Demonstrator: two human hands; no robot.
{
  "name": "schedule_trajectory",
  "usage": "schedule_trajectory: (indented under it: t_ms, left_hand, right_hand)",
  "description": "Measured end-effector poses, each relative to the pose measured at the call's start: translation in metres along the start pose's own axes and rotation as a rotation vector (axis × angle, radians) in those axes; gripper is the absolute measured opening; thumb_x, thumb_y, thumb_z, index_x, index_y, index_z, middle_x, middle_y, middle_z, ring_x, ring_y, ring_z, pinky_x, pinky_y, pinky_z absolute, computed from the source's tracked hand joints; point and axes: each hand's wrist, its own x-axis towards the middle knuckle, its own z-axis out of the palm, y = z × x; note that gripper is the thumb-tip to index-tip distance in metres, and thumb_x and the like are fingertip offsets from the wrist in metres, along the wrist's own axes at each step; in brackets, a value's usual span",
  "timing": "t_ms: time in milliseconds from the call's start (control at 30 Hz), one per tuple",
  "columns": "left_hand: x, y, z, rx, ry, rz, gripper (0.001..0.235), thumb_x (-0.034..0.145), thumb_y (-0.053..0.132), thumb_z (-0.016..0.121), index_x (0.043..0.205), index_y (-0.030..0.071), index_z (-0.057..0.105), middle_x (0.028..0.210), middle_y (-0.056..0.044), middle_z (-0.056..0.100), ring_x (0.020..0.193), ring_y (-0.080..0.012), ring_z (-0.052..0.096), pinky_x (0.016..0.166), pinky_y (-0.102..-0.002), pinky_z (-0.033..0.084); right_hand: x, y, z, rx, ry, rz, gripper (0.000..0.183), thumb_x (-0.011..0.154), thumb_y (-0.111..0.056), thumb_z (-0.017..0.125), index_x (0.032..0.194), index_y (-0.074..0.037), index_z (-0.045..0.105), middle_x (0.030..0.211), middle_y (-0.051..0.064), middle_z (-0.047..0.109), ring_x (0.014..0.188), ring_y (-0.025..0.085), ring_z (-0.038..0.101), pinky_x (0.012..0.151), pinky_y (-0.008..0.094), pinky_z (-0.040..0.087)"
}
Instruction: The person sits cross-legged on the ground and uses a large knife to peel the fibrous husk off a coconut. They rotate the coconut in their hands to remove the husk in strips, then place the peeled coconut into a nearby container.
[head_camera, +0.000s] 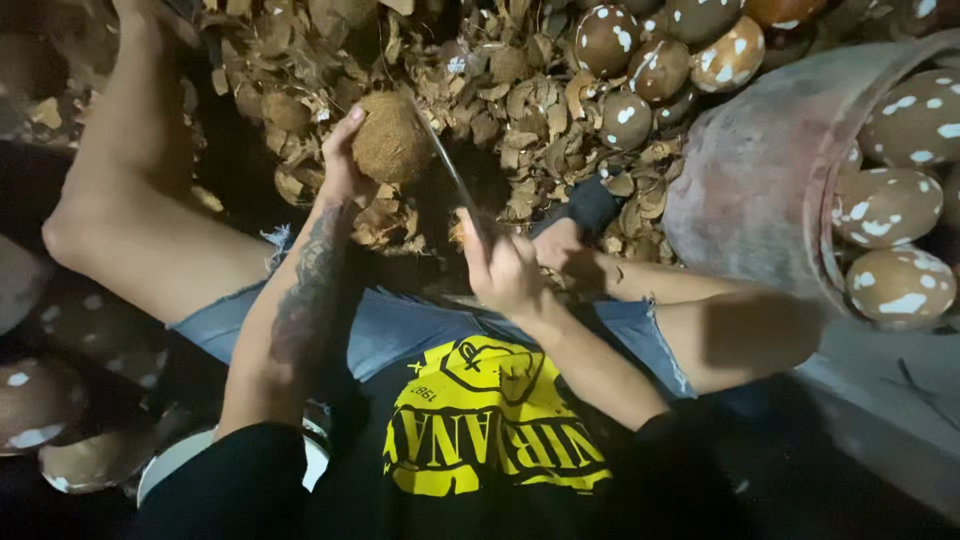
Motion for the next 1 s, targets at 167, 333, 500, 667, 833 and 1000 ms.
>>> schedule_trajectory:
  t_ms: [167,333,500,667,833,1000]
  left_hand:
    - [-0.002,0.005,-0.005,-0.010,0.092,0.025,0.076,0.081,0.050,0.084,0.143,0.010,0.066,0.146,-0.022,0.066,0.134,-0.0433,0.064,0.117,-0.060,0.046]
    - [-0.038,0.010,0.035,0.035,0.183,0.129,0.077,0.085,0.053,0.080,0.145,0.006,0.064,0.147,-0.023,0.062,0.137,-0.0421,0.061,0.120,-0.062,0.039]
    - [-0.020,0.018,0.007,-0.065,0.122,0.027,0.066,0.084,0.048,0.080,0.134,0.005,0.073,0.137,-0.016,0.071,0.124,-0.0320,0.070,0.115,-0.054,0.048]
    - [-0.007,0.013,-0.009,-0.176,0.117,0.026,0.072,0.082,0.051,0.078,0.134,0.003,0.069,0.134,-0.025,0.072,0.125,-0.0446,0.069,0.114,-0.063,0.048]
    - [-0.011,0.017,-0.001,-0.099,0.102,0.076,0.066,0.082,0.049,0.080,0.131,0.006,0.072,0.133,-0.021,0.073,0.122,-0.0395,0.070,0.113,-0.059,0.048]
    - [-0.019,0.004,-0.001,-0.087,0.153,-0.014,0.074,0.077,0.053,0.080,0.134,0.007,0.072,0.132,-0.023,0.073,0.122,-0.0432,0.070,0.112,-0.062,0.049]
  right_hand:
    - [-0.024,0.016,-0.001,0.128,0.030,-0.206,0.030,0.091,-0.016,0.068,0.118,-0.006,0.079,0.069,0.017,0.071,0.052,0.036,0.070,0.041,0.039,0.052]
    - [-0.002,0.056,0.028,-0.203,-0.403,0.303,0.034,0.105,-0.028,0.052,0.096,0.002,0.065,0.075,0.029,0.071,0.074,0.046,0.076,0.057,0.059,0.056]
    - [-0.002,0.028,0.015,-0.251,-0.252,0.186,0.033,0.106,-0.022,0.054,0.085,0.001,0.064,0.064,0.023,0.069,0.061,0.041,0.074,0.049,0.051,0.055]
    - [0.049,-0.091,-0.060,0.104,0.106,-0.225,0.023,0.106,-0.010,0.057,0.096,0.004,0.073,0.065,0.018,0.066,0.052,0.033,0.067,0.050,0.034,0.054]
    - [0.004,0.007,0.022,-0.031,-0.067,-0.067,0.021,0.101,-0.016,0.061,0.095,0.001,0.072,0.059,0.020,0.065,0.049,0.037,0.067,0.041,0.046,0.048]
    - [0.000,0.044,0.019,-0.037,-0.237,0.142,0.035,0.106,-0.024,0.055,0.086,0.002,0.066,0.068,0.026,0.069,0.066,0.045,0.074,0.048,0.051,0.051]
